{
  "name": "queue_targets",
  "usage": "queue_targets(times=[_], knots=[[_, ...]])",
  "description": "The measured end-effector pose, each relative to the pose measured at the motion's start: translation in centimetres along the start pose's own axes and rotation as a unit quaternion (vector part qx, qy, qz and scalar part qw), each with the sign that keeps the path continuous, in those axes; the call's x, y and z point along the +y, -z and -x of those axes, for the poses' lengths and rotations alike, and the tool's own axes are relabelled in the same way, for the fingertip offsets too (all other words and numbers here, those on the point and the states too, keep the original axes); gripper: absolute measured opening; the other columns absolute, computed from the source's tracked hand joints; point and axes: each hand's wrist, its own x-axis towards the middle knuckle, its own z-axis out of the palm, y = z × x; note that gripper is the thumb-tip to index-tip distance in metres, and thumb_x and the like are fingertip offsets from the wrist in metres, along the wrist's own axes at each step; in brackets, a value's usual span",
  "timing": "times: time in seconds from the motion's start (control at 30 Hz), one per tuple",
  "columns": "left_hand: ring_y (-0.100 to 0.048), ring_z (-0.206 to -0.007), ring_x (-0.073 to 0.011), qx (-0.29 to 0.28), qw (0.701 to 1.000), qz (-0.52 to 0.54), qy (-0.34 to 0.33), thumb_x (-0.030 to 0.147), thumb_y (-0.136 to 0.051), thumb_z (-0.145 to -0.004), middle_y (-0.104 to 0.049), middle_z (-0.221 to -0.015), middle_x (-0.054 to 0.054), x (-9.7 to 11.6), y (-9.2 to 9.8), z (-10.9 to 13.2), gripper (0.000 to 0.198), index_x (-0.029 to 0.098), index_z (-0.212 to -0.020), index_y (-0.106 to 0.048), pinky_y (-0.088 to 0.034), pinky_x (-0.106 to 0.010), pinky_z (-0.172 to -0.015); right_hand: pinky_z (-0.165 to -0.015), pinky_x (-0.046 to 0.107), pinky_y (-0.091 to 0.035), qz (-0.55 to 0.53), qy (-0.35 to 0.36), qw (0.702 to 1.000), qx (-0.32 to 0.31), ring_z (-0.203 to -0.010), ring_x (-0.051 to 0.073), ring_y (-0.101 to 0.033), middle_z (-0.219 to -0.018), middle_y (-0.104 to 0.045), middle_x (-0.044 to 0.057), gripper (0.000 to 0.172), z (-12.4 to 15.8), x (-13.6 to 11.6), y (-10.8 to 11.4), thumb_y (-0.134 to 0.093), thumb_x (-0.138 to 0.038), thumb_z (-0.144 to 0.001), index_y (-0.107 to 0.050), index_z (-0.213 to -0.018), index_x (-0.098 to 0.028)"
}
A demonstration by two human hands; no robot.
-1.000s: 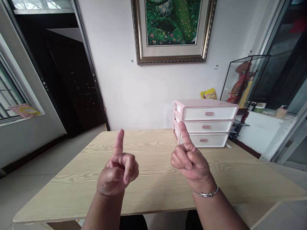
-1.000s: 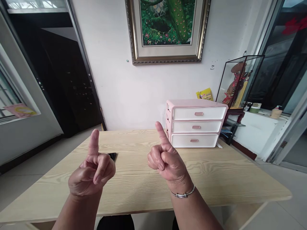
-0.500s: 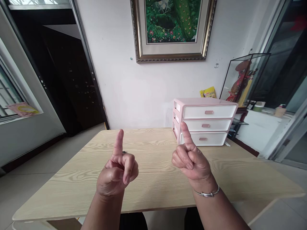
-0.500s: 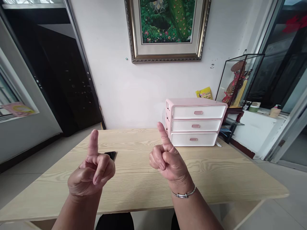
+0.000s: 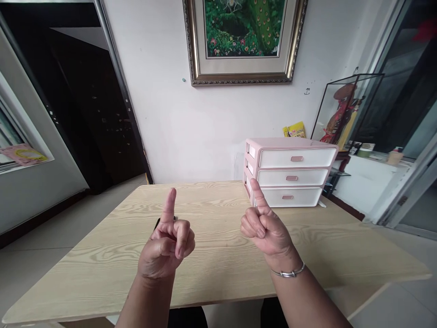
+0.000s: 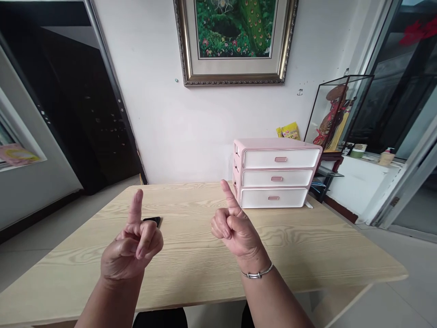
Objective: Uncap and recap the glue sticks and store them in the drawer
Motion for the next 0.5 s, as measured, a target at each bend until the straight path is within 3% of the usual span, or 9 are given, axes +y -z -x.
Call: queue_targets(times=[0.13,0.27,0.33,0.4,0.5], knots=[[-0.029,-0.051,-0.0091,0.066,0.998,0.004,0.020,0.005,-0.056,-0.072,-0.054,-0.060,0.005,-0.9,1.9,0.3,0.098,0.041,-0.160,-0.032,-0.030,-0.015,-0.049,-0.047,0.022,-0.021,-0.005,-0.010,0.999,0.044,-0.045,0.009,-0.020,-0.051,-0.046,-0.013,0.090,-0.3,0.9,1.6,-0.070,-0.018,-0.080,-0.033,-0.160,-0.038],[-0.029,-0.048,-0.0072,0.174,0.976,-0.089,0.096,0.013,-0.062,-0.073,-0.058,-0.064,0.002,-2.8,4.9,1.2,0.078,0.025,-0.150,-0.053,-0.021,-0.017,-0.044,-0.046,0.019,-0.021,0.041,-0.047,0.977,0.203,-0.047,0.007,-0.036,-0.064,-0.060,-0.008,0.076,-0.4,2.4,6.0,-0.067,-0.014,-0.068,-0.057,-0.142,-0.024],[-0.030,-0.048,-0.0067,0.255,0.925,-0.216,0.181,0.018,-0.062,-0.077,-0.057,-0.065,0.003,-4.0,6.3,1.8,0.061,0.017,-0.137,-0.064,-0.023,-0.019,-0.045,-0.045,0.019,-0.025,0.076,-0.058,0.943,0.319,-0.051,0.008,-0.046,-0.069,-0.064,-0.004,0.064,-0.2,3.2,9.3,-0.066,-0.015,-0.064,-0.064,-0.128,-0.018],[-0.039,-0.049,-0.0091,0.287,0.846,-0.371,0.253,0.025,-0.062,-0.080,-0.058,-0.065,0.002,-5.2,7.4,2.5,0.046,0.013,-0.123,-0.071,-0.029,-0.022,-0.049,-0.046,0.018,-0.031,0.103,-0.060,0.903,0.413,-0.056,0.010,-0.055,-0.073,-0.068,-0.002,0.056,0.0,3.8,12.8,-0.067,-0.016,-0.063,-0.066,-0.118,-0.017],[-0.055,-0.057,-0.0170,0.227,0.722,-0.570,0.319,0.030,-0.055,-0.085,-0.059,-0.062,0.002,-7.0,8.2,3.2,0.037,0.013,-0.111,-0.075,-0.038,-0.027,-0.058,-0.046,0.018,-0.034,0.122,-0.057,0.855,0.502,-0.056,0.011,-0.060,-0.071,-0.067,-0.003,0.045,0.4,3.8,17.7,-0.069,-0.019,-0.067,-0.064,-0.112,-0.018]])
